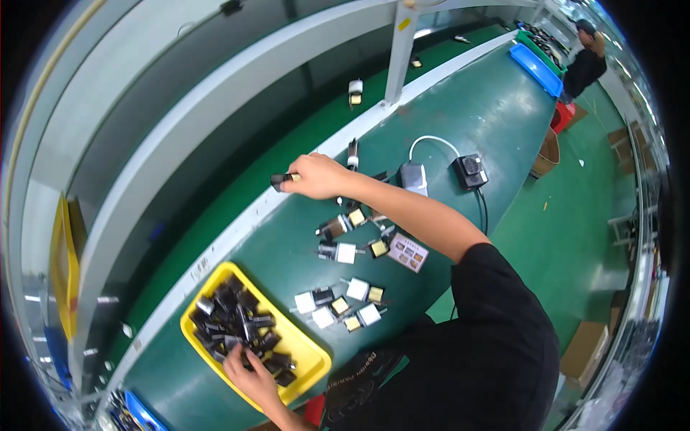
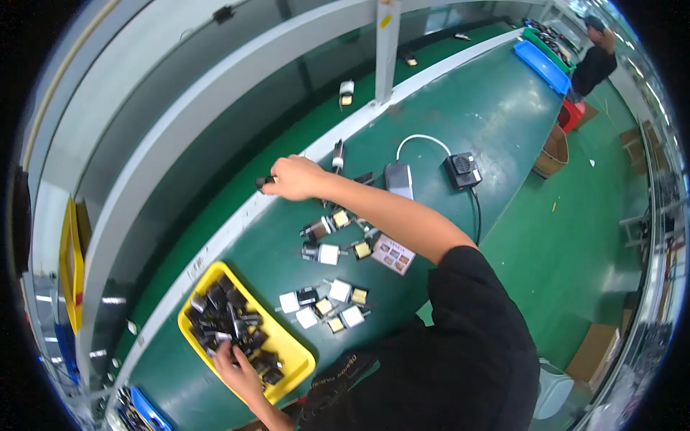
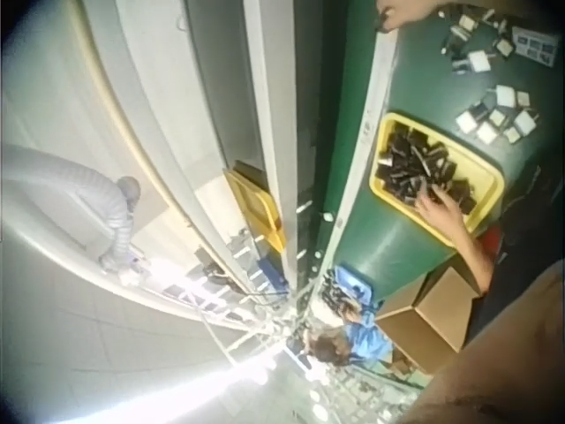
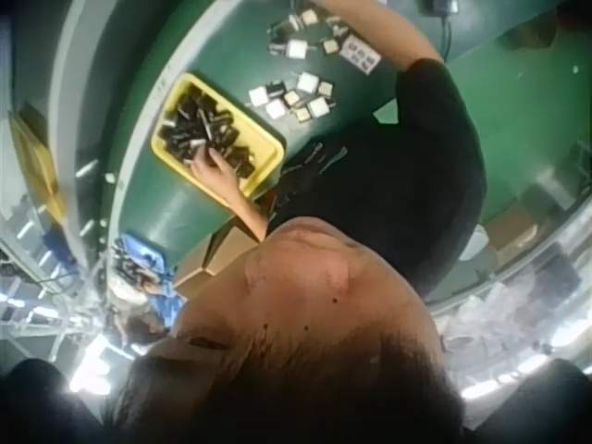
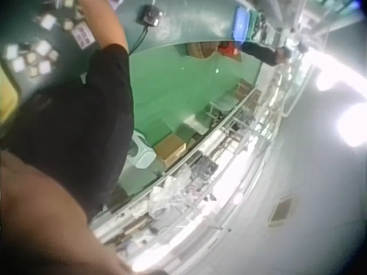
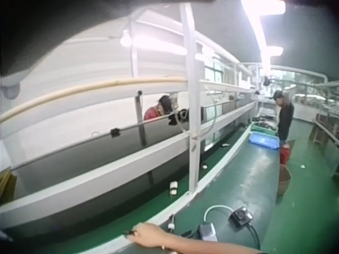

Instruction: The person assembles small black and white plastic electronic components by hand on a factory assembly line.

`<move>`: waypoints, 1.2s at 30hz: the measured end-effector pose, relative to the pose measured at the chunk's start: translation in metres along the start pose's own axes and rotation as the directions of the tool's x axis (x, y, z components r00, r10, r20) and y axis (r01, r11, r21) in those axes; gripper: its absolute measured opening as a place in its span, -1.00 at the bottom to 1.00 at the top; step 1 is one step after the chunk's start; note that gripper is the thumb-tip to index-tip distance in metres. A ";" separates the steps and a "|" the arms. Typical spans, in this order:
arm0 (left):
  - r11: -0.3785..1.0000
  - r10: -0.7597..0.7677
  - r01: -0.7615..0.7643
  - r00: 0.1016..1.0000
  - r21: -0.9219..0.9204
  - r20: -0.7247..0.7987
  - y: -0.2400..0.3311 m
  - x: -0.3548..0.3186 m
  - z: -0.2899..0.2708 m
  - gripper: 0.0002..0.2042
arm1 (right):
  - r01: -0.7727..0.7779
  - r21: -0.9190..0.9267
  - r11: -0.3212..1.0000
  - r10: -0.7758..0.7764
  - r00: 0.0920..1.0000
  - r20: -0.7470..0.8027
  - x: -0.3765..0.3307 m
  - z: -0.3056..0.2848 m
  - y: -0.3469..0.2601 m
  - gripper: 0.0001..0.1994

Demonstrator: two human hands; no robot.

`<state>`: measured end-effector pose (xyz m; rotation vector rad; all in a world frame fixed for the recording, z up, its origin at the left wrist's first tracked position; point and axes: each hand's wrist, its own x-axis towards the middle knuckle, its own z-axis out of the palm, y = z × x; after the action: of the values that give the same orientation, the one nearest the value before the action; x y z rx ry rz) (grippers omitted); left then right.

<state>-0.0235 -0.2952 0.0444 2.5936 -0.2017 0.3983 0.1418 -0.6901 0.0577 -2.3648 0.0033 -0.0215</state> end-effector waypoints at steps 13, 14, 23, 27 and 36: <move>0.967 -0.002 -0.054 0.976 0.251 0.217 0.020 -0.021 0.000 -0.70 | -0.834 -0.308 0.459 0.532 0.535 -0.656 0.137 -0.098 0.216 -0.64; 0.972 -0.116 0.061 0.964 0.226 0.240 0.016 -0.016 0.000 -0.68 | -0.768 -0.374 0.521 0.530 0.634 -0.563 0.136 -0.096 0.216 -0.63; 0.985 0.078 -0.145 0.849 0.089 0.523 -0.021 0.015 -0.004 -0.61 | 0.275 0.194 0.941 -0.125 0.821 -0.556 0.014 -0.098 0.082 -0.50; 0.985 0.157 -0.073 0.745 -0.156 0.648 -0.035 0.020 -0.017 -0.64 | 0.067 0.798 0.599 -0.071 0.997 -0.030 -0.127 -0.079 -0.005 -0.58; 0.543 -0.198 0.284 0.958 -0.791 0.208 0.052 0.030 -0.039 -0.59 | 0.033 0.857 0.514 0.000 0.999 -0.038 -0.205 0.027 -0.055 -0.47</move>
<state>-0.0161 -0.3226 0.1100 1.6602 -0.0292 0.0344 -0.0629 -0.6302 0.0741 -1.3335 -0.0120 -0.0575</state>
